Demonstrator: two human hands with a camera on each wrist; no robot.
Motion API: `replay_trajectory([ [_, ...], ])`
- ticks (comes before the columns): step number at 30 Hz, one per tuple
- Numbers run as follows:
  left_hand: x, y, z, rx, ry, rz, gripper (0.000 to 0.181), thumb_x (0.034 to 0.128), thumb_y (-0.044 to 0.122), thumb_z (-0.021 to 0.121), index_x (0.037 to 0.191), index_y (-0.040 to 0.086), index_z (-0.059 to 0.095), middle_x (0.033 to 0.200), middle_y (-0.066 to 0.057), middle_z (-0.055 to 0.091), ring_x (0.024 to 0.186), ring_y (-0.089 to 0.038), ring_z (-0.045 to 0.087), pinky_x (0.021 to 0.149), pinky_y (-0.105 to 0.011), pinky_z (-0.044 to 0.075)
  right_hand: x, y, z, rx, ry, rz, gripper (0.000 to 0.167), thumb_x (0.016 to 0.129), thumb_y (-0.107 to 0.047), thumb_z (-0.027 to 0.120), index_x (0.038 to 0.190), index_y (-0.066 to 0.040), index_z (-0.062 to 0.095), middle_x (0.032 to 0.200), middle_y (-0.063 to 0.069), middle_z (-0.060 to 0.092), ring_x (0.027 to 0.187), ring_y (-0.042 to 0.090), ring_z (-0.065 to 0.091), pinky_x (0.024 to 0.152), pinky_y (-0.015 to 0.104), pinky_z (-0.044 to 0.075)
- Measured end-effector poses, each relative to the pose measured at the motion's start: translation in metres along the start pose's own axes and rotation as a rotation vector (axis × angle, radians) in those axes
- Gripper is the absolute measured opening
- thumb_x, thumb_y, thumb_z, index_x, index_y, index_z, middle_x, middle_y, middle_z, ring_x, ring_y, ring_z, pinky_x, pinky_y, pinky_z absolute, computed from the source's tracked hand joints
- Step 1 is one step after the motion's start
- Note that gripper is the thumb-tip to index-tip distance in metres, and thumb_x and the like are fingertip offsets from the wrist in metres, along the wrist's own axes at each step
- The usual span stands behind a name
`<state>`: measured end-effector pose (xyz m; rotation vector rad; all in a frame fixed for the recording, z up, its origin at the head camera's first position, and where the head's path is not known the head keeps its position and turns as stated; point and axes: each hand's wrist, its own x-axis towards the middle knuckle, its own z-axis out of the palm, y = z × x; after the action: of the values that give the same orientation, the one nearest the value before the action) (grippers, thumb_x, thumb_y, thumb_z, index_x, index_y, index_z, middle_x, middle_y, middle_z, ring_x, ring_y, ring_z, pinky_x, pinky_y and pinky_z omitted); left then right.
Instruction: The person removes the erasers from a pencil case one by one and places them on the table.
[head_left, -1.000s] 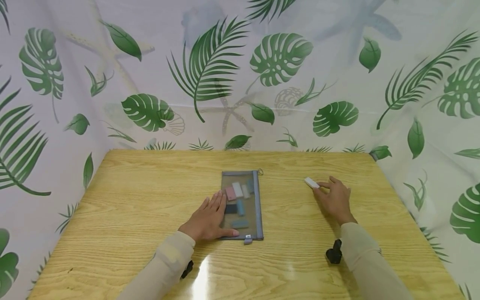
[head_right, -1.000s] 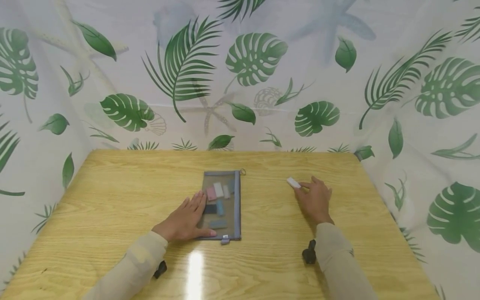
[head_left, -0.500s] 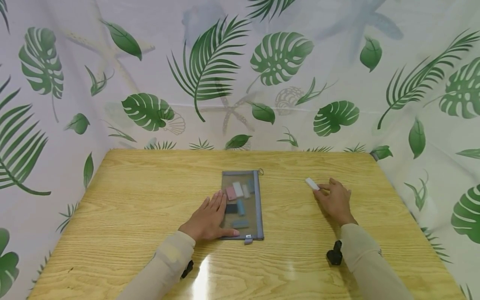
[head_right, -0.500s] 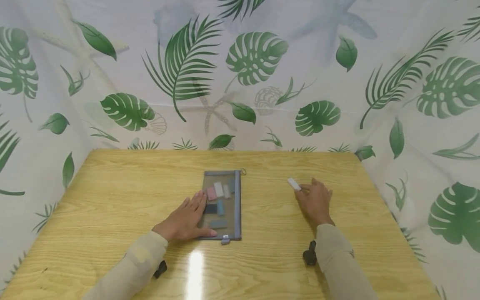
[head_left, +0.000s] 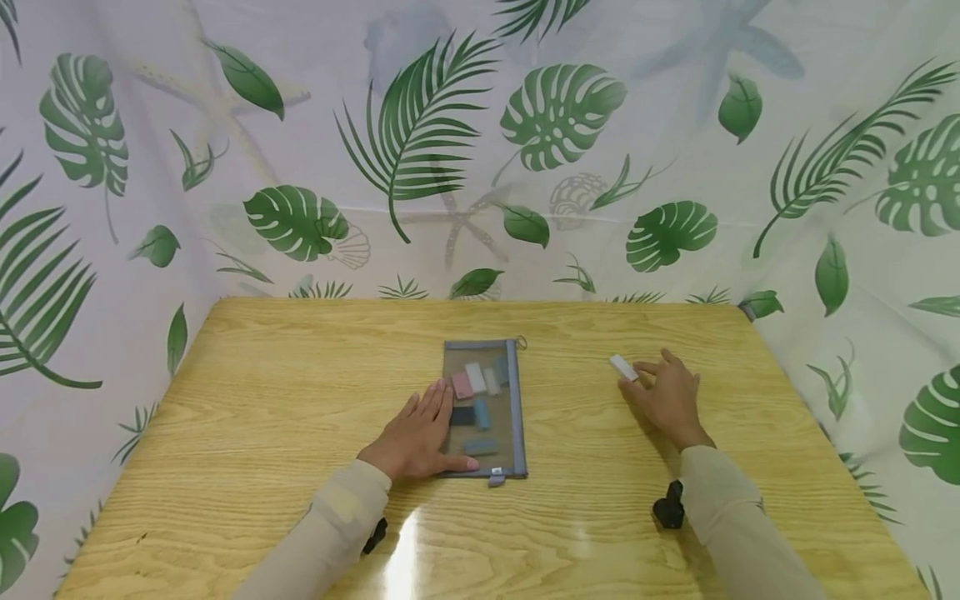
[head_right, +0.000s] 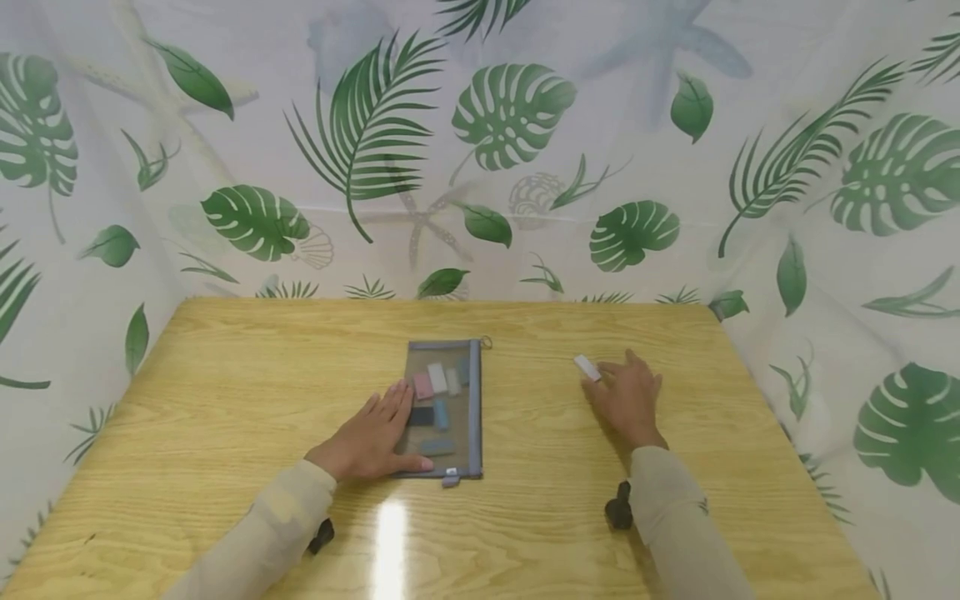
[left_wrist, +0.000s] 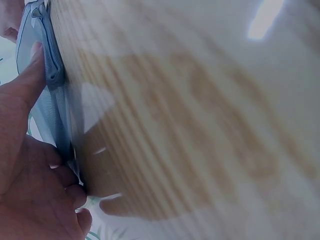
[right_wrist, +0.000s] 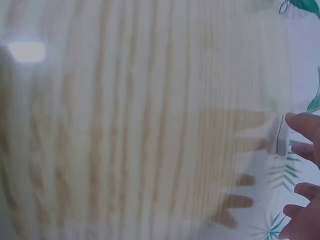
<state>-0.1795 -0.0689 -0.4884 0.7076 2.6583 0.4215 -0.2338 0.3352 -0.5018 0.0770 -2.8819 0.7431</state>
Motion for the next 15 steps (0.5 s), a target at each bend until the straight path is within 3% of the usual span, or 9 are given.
replay_trajectory([
  [8, 0.0, 0.0, -0.001, 0.015, 0.004, 0.0, 0.112, 0.092, 0.071, 0.056, 0.161, -0.004, 0.008, 0.167, -0.021, 0.002, 0.155, -0.032, 0.004, 0.124, -0.049, 0.008, -0.001, -0.018, 0.003, 0.09, -0.014, -0.046, 0.044, 0.092, -0.026, 0.077, 0.119, 0.008, 0.071, 0.149, 0.041, 0.036, 0.142, 0.055, 0.028, 0.106, 0.083, 0.003],
  [15, 0.001, 0.0, 0.0, 0.019, 0.0, -0.007, 0.113, 0.0919, 0.071, 0.056, 0.161, -0.003, 0.006, 0.168, -0.02, 0.001, 0.155, -0.031, 0.004, 0.124, -0.049, 0.007, -0.006, -0.038, 0.011, 0.159, 0.007, -0.104, 0.042, 0.091, -0.022, 0.079, 0.119, 0.008, 0.071, 0.149, 0.039, 0.038, 0.144, 0.054, 0.027, 0.107, 0.082, 0.002],
])
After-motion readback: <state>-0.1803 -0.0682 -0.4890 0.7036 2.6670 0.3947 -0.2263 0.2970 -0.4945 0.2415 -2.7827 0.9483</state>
